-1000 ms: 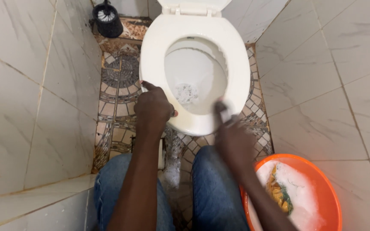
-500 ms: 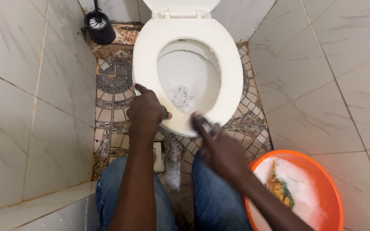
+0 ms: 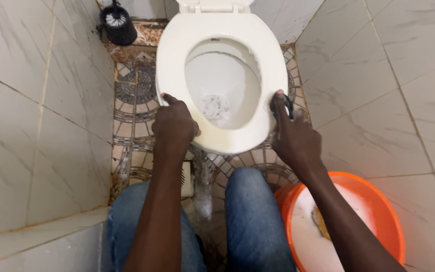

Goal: The person cleans a toilet by scrubbing the bowl, rim, seat, and lid using a brush and a sponge with soapy water from a bucket.

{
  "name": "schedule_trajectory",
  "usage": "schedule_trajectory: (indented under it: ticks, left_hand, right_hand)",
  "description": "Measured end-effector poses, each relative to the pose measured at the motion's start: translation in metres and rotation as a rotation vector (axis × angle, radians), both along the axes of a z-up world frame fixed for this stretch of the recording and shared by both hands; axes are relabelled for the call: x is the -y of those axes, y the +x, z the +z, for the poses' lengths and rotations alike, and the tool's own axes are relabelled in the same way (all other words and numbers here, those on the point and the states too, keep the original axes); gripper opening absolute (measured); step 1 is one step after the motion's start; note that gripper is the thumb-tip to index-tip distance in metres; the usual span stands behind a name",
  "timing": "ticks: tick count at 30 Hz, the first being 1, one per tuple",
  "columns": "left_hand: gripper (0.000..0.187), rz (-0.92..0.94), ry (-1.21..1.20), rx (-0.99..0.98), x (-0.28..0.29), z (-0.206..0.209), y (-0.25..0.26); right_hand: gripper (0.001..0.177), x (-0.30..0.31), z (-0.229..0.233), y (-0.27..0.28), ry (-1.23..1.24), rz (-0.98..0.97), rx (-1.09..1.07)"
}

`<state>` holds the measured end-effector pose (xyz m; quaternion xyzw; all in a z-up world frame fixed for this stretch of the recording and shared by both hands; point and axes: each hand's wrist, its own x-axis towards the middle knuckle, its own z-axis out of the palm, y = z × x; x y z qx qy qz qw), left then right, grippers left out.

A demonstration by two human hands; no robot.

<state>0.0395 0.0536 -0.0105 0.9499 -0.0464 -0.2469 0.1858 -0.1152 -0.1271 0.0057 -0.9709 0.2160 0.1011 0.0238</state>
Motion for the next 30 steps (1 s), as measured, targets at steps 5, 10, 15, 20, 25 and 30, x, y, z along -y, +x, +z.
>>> schedule_trajectory:
  ticks: [5,10,15,20,25,30]
  left_hand:
    - [0.132,-0.026,-0.037,0.065,0.001,-0.005,0.004]
    - [0.122,-0.068,-0.061,0.148,-0.001,-0.028,0.000]
    - [0.109,-0.115,-0.053,0.145,0.006,-0.029,0.001]
    - [0.103,-0.160,-0.007,0.229,0.010,-0.050,0.006]
    - [0.096,-0.196,0.005,0.397,0.010,-0.056,0.001]
    - [0.114,-0.204,0.062,0.250,0.009,-0.036,0.002]
  right_hand:
    - [0.074,-0.064,-0.028,-0.026,0.048,0.371,-0.008]
    - [0.067,0.013,-0.004,0.004,-0.098,0.192,0.061]
    - [0.079,-0.021,-0.020,-0.020,0.001,0.398,0.079]
    - [0.053,0.010,-0.024,-0.006,-0.019,0.134,-0.041]
    - [0.053,0.034,-0.013,-0.009,-0.016,0.238,0.355]
    - [0.059,-0.028,-0.018,-0.029,0.161,0.349,0.053]
